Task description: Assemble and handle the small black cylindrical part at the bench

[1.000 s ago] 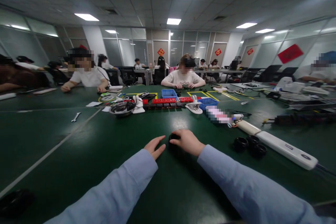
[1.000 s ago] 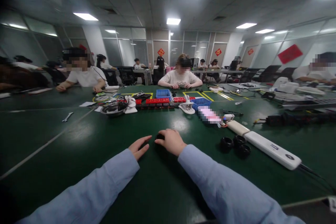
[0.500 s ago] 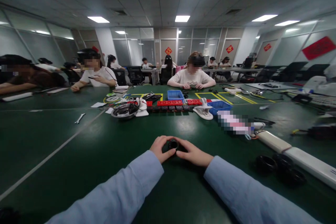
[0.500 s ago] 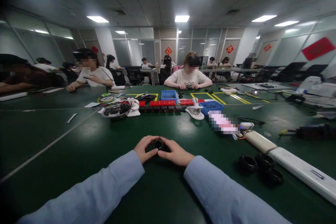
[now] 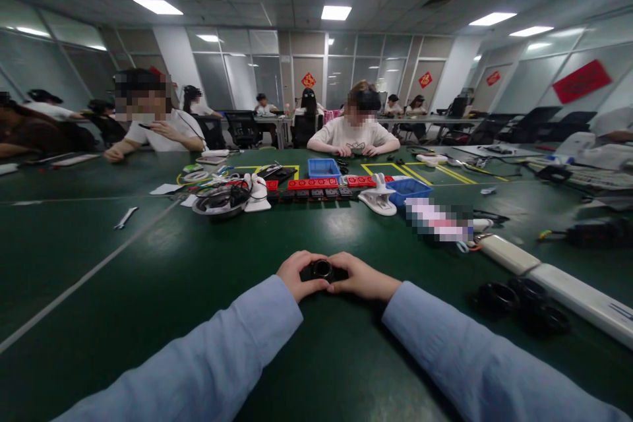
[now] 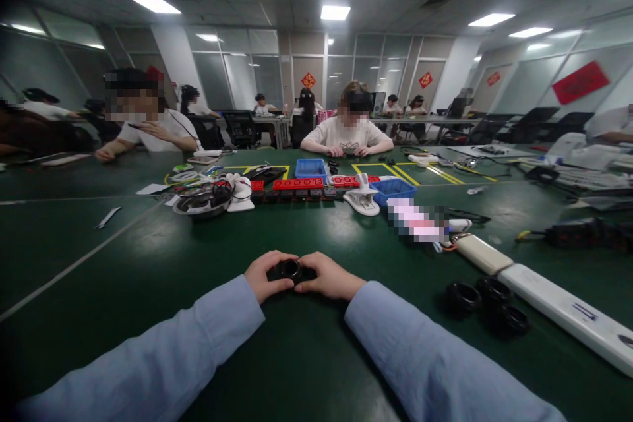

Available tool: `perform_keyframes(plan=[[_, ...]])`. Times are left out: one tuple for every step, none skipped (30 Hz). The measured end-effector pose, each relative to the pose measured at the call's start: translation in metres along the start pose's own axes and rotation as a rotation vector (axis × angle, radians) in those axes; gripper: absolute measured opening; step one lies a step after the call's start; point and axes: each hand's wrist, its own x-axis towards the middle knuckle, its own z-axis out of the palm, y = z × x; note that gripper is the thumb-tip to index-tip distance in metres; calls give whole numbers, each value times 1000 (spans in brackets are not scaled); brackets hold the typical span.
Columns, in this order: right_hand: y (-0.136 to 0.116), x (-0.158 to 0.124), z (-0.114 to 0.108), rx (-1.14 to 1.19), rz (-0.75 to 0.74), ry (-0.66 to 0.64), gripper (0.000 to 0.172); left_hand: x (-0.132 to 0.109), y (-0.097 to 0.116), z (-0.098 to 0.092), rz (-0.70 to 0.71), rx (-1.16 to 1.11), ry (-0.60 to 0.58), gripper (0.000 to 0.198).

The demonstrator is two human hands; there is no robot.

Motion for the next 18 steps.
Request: perform_keyframes(plan=[[0, 1, 2, 2, 34, 21, 35, 0, 1, 0, -19, 10, 9, 38], [0, 1, 4, -6, 77, 51, 35, 0, 3, 1, -41, 24, 27, 38], [0, 2, 7, -29, 124, 87, 35, -1, 5, 2, -65, 41, 52, 38], [0, 3, 10, -68, 171, 125, 36, -1, 6, 4, -92, 62, 81, 38], [-2, 4, 13, -123, 215, 161, 36, -1, 8, 6, -122, 87, 110, 38], [-3, 5, 17, -191, 254, 194, 35, 0, 10, 8, -151, 119, 138, 38], [-6, 6, 20, -265, 290, 221, 34, 1, 11, 10, -174, 156, 161, 38], [-9, 8, 23, -335, 318, 245, 33, 2, 12, 12, -195, 195, 181, 39], [-12, 9, 25, -396, 343, 266, 31, 3, 13, 13, -215, 235, 199, 39], [-16, 10, 27, -448, 367, 284, 31, 5, 13, 14, -231, 269, 213, 40], [-19, 11, 29, -488, 390, 297, 30, 6, 13, 15, -243, 294, 223, 40], [-21, 11, 30, -515, 413, 308, 29, 7, 13, 15, -251, 308, 230, 40], [-23, 11, 30, -530, 431, 322, 29, 8, 12, 16, -254, 311, 236, 40], [-24, 10, 29, -529, 436, 336, 29, 8, 11, 15, -252, 306, 239, 40], [-24, 8, 28, -510, 423, 347, 31, 8, 10, 15, -245, 291, 236, 41], [-23, 6, 25, -472, 387, 353, 36, 8, 9, 14, -234, 268, 228, 40], [-21, 3, 22, -415, 330, 344, 42, 7, 8, 12, -217, 237, 210, 40], [-19, 1, 19, -348, 261, 310, 49, 5, 6, 10, -196, 200, 181, 39]])
